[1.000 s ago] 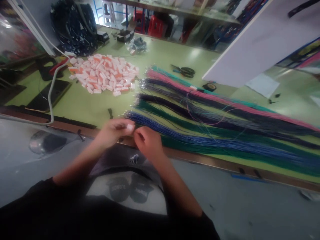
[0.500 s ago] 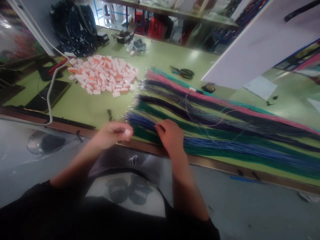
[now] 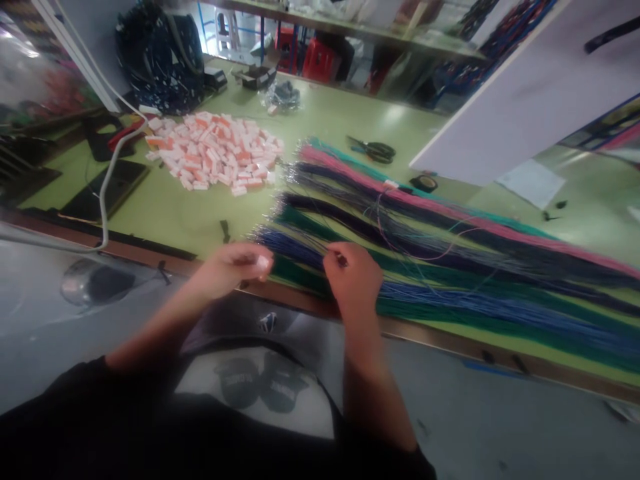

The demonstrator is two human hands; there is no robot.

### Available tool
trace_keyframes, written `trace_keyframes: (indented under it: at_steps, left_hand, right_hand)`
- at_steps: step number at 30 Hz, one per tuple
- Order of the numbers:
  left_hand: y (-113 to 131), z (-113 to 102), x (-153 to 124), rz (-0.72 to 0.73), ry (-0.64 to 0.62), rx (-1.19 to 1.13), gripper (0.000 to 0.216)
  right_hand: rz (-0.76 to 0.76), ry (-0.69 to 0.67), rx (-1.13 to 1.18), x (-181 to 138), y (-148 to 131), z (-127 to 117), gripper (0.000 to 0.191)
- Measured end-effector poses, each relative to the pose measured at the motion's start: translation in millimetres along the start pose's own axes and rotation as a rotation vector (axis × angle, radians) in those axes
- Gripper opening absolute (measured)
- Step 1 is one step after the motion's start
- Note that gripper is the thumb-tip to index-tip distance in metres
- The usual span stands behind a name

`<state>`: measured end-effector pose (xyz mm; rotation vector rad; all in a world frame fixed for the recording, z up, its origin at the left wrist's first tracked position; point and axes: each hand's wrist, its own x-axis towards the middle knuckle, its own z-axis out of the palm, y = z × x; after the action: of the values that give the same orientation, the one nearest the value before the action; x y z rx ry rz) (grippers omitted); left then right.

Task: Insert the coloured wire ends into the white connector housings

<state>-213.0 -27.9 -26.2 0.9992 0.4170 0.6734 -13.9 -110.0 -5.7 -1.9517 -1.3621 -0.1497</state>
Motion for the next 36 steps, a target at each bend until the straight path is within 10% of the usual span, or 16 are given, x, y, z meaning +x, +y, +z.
trace_keyframes:
  at_steps: [7,16,36]
  left_hand:
    - [2.7,1.5,0.5,-0.024,0.029,-0.003,0.020]
    - [1.9,1.5,4.3,-0.013,0.036,-0.101,0.019]
    - [-0.5,-1.4,5.3,0.020,0.041,-0.097,0.019]
  right_hand:
    - [0.029,0.060,0.160,-0.1,-7.9,0.1,0.009]
    - [-0.395,-0.287,0.255,-11.9,-55.4,2.7,0.016]
    - [-0.319,-0.251,0.096,-16.6,-45.2,4.0,0.015]
